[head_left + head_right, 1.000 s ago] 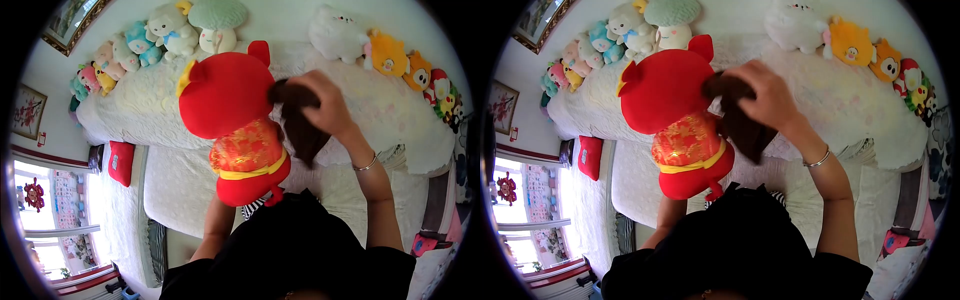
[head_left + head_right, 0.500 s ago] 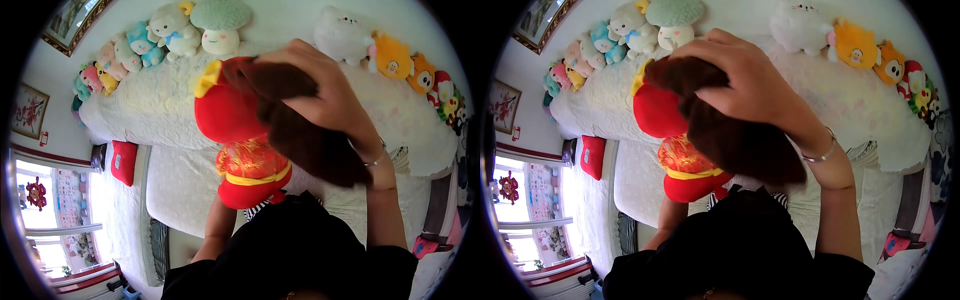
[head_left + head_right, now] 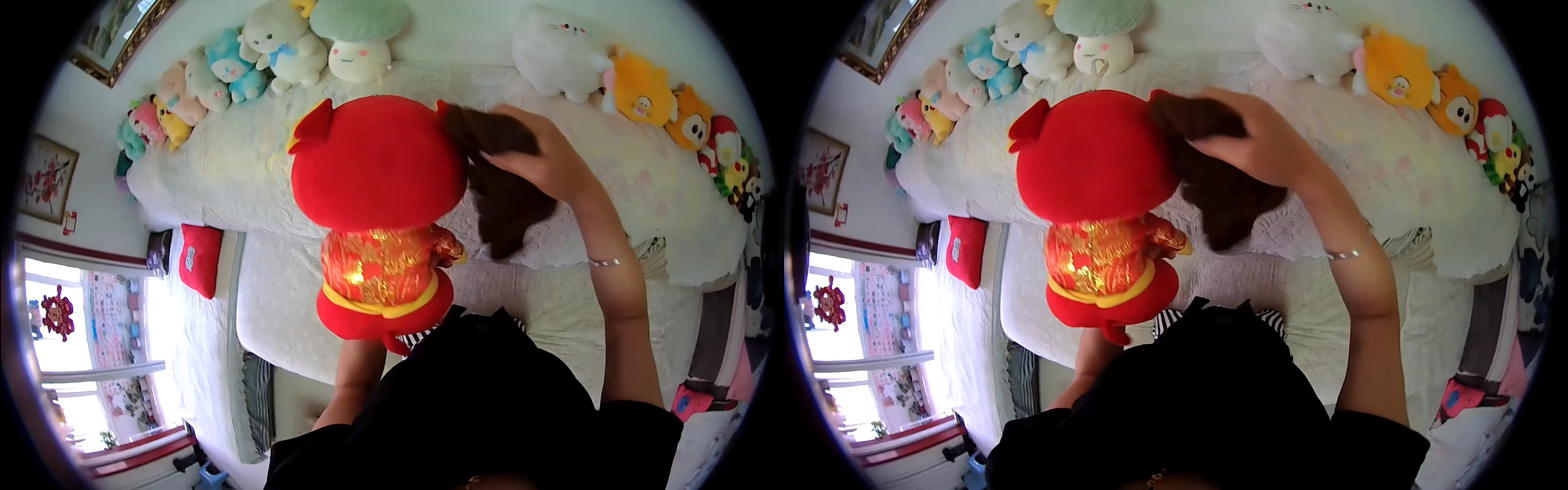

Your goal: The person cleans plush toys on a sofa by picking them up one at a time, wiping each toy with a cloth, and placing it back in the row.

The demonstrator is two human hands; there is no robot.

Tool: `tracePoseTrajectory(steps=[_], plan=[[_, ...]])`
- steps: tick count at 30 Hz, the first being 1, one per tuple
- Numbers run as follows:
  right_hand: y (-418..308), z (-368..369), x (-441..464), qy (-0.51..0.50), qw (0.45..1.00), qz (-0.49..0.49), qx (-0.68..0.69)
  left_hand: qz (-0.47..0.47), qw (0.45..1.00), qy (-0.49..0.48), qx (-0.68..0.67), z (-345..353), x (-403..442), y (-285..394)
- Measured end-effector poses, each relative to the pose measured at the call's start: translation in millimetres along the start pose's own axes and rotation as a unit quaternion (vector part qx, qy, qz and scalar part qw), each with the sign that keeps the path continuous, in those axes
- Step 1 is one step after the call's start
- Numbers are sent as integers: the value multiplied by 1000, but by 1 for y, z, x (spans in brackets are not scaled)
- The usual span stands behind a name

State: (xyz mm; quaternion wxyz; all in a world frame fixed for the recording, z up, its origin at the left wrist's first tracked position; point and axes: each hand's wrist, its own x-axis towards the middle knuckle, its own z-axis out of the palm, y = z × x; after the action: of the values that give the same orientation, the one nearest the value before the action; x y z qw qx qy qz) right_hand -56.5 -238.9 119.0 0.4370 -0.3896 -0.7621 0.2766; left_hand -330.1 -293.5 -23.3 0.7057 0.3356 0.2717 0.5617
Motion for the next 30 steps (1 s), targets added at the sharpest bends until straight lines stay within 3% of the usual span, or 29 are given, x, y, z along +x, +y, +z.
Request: tracePoseTrajectory(steps=[2,4,6,7,8,10,11,12,14,15,16,18,19,21,22,24,25,28,30], plan=[[-11,-14,-13,-69,990,67,102,9,1000,9,-7,0,1,1],[-29,-3,-15,-52,988,89,117,13,1000,13,-13,3,8,0],[-36,16,-12,-48,987,-123,97,18,1000,14,-21,11,16,-6],[-37,23,-11,-87,986,-140,28,25,999,17,-28,15,21,-7],[-23,25,-16,-85,986,-138,27,32,999,21,-34,18,26,-8],[17,25,-26,-13,997,-35,-73,50,997,28,-43,19,34,-7],[23,17,-31,12,984,-1,-177,61,996,31,-52,17,36,-3],[15,16,-31,10,985,0,-174,65,996,35,-54,16,36,-2],[-15,10,-32,12,998,-24,-58,68,995,36,-57,18,38,-3],[-23,13,-32,6,996,-92,-7,63,996,39,-58,21,39,-6],[-24,16,-33,-46,992,-107,54,61,995,40,-61,25,41,-10],[1,37,-54,-37,997,-20,59,64,995,42,-63,26,41,-11],[9,38,-65,-39,997,-22,57,69,994,43,-68,24,41,-9],[23,33,-77,3,992,104,-73,73,994,43,-75,18,30,-5],[12,31,-71,3,992,104,-71,70,994,41,-79,17,26,-5],[-21,23,-59,90,996,-10,0,59,994,42,-86,19,23,-10],[-35,19,-53,80,994,-77,-24,57,994,41,-89,24,24,-14],[-50,51,-64,-26,989,-125,-67,63,993,38,-98,27,29,-16],[-26,81,-85,-95,988,-104,-68,72,992,40,-96,22,31,-11]])
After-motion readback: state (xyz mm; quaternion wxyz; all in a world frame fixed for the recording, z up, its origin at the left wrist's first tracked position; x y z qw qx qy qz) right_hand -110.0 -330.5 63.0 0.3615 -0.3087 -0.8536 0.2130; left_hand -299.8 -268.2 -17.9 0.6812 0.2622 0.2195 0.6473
